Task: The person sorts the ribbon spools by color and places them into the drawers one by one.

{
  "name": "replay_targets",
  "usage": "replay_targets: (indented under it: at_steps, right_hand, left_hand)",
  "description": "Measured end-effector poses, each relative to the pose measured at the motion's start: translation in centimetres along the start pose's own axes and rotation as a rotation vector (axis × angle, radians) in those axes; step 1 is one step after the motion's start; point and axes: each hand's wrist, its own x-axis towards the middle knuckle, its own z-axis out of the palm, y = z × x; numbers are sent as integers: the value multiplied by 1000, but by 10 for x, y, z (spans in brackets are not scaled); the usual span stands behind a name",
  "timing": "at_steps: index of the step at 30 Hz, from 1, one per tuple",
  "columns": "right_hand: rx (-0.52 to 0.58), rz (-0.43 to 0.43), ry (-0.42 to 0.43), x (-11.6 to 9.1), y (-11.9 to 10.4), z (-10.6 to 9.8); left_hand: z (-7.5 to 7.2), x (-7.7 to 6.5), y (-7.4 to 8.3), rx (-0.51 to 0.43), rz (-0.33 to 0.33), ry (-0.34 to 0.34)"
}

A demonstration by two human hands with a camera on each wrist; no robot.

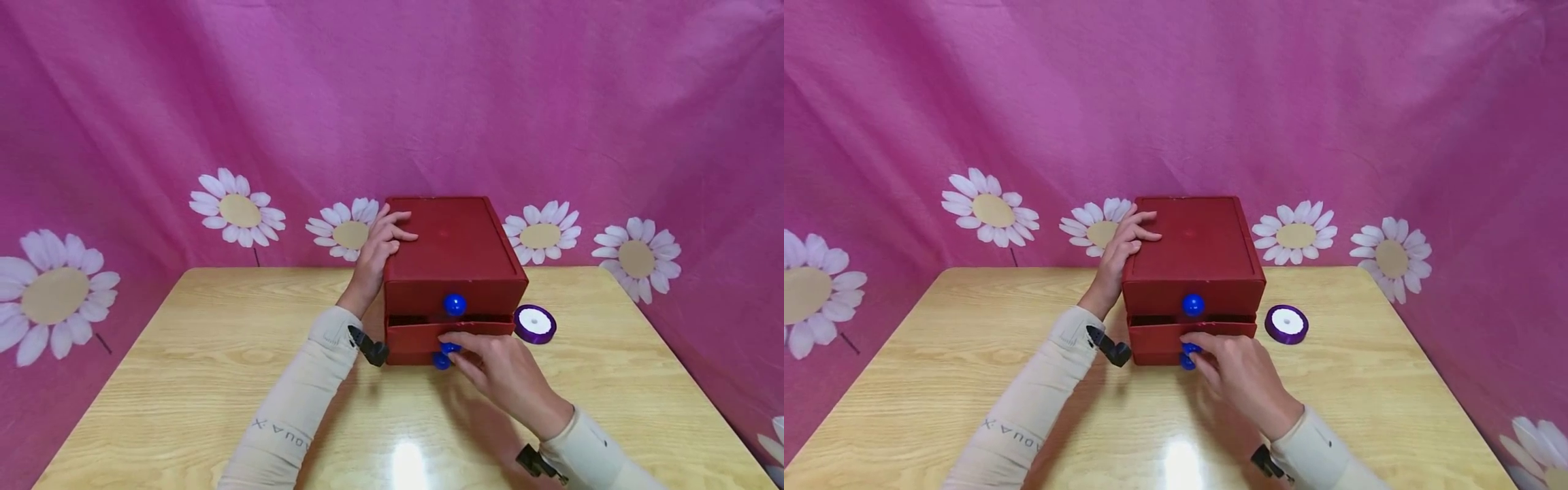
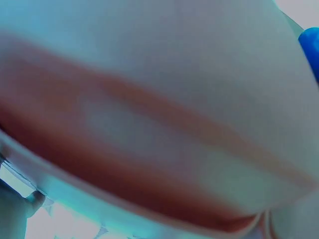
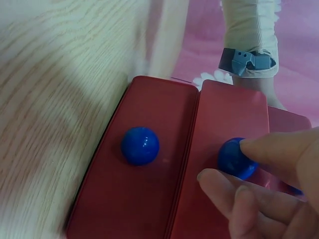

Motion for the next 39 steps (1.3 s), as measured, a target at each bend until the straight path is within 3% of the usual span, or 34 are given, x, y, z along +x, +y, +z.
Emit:
replay_targets:
  at_steps: [3,7,11,20,26,39]
  right_hand:
    - [1,2,-1,-1,1,1]
    - [6,3,17,3,3,0]
    - [28,21,30,9,6,-1]
    - [49,59,21,8,7,5]
    - [65,73,42,9,9,5]
    - [97,48,95,4,10,11]
  left_hand:
    - [2,-2,14,4,-30,-3]
    - [2,1,19,12,-54,-3]
    - [2,6,20,10,-43,-6]
    - [1,1,17,8,-10,-2]
    - [1,5,18,10,-47,-6]
    - [3,2,22,31,-13,0]
